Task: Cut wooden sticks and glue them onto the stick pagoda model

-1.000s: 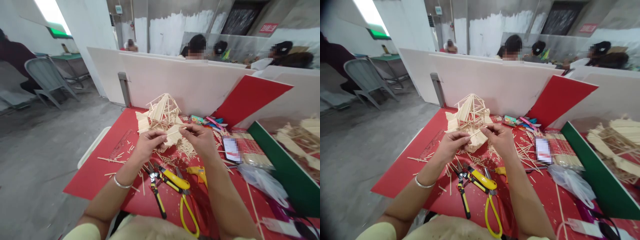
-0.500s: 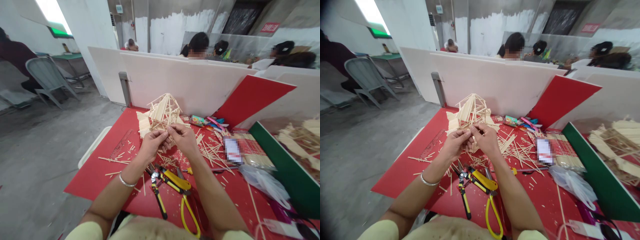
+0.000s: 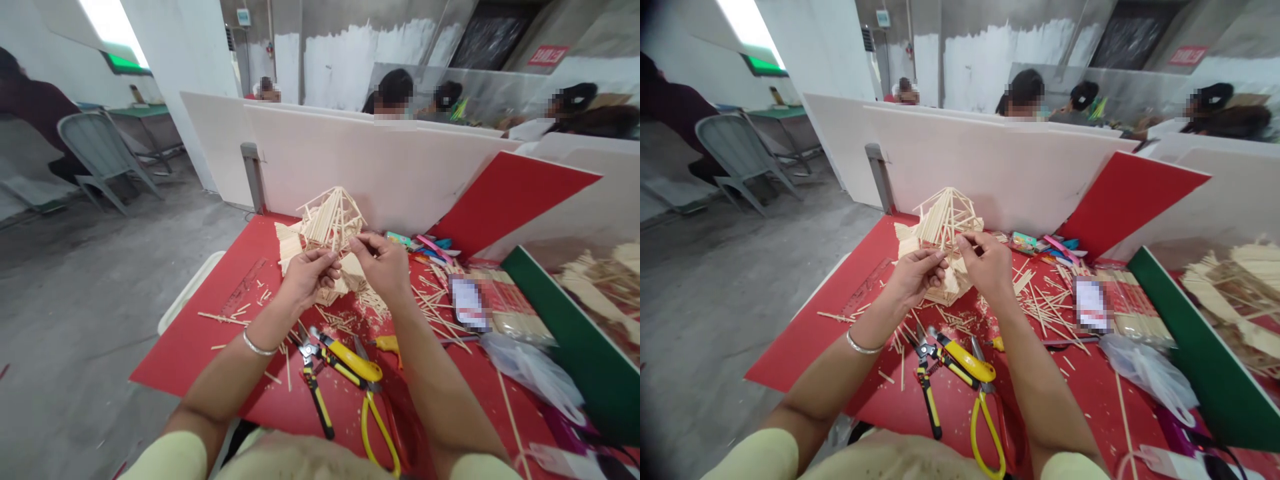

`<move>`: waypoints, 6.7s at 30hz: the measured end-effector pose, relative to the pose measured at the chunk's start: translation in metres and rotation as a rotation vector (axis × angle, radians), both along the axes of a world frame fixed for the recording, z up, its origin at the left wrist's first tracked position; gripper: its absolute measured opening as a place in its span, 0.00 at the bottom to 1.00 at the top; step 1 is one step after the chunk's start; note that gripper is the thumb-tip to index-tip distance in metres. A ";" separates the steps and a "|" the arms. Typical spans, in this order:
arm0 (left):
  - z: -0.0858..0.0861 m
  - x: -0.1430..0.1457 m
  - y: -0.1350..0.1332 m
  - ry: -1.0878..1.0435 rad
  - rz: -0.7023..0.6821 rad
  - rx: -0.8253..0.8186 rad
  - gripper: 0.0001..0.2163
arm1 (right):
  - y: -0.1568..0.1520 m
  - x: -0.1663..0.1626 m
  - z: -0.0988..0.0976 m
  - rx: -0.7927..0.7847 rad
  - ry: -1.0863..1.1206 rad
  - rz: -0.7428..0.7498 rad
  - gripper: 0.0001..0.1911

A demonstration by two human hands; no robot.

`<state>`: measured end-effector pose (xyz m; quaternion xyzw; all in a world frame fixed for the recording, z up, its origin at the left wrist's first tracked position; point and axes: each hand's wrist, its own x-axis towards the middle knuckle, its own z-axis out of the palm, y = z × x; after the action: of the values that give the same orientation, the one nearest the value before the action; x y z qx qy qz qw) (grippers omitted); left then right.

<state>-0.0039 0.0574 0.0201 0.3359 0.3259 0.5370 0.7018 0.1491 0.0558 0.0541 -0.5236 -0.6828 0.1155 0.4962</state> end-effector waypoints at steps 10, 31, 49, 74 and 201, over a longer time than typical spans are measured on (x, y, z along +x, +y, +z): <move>-0.001 -0.001 0.007 0.001 0.024 0.024 0.10 | 0.041 -0.007 0.015 -0.032 0.192 0.103 0.11; 0.002 0.001 0.012 0.002 0.049 0.051 0.11 | 0.078 -0.014 0.015 -0.199 0.451 0.284 0.18; 0.001 0.000 0.013 -0.009 0.032 0.068 0.11 | 0.079 -0.014 0.024 -0.265 0.524 0.317 0.21; 0.003 -0.002 0.009 -0.032 0.050 0.064 0.09 | 0.080 -0.011 0.025 -0.291 0.489 0.308 0.17; -0.002 -0.002 0.013 -0.026 -0.002 0.069 0.09 | 0.073 -0.015 0.033 -0.367 0.528 0.314 0.20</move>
<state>-0.0063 0.0706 0.0182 0.3530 0.2976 0.5514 0.6948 0.1340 0.1287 0.0868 -0.4447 -0.5710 0.4427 0.5293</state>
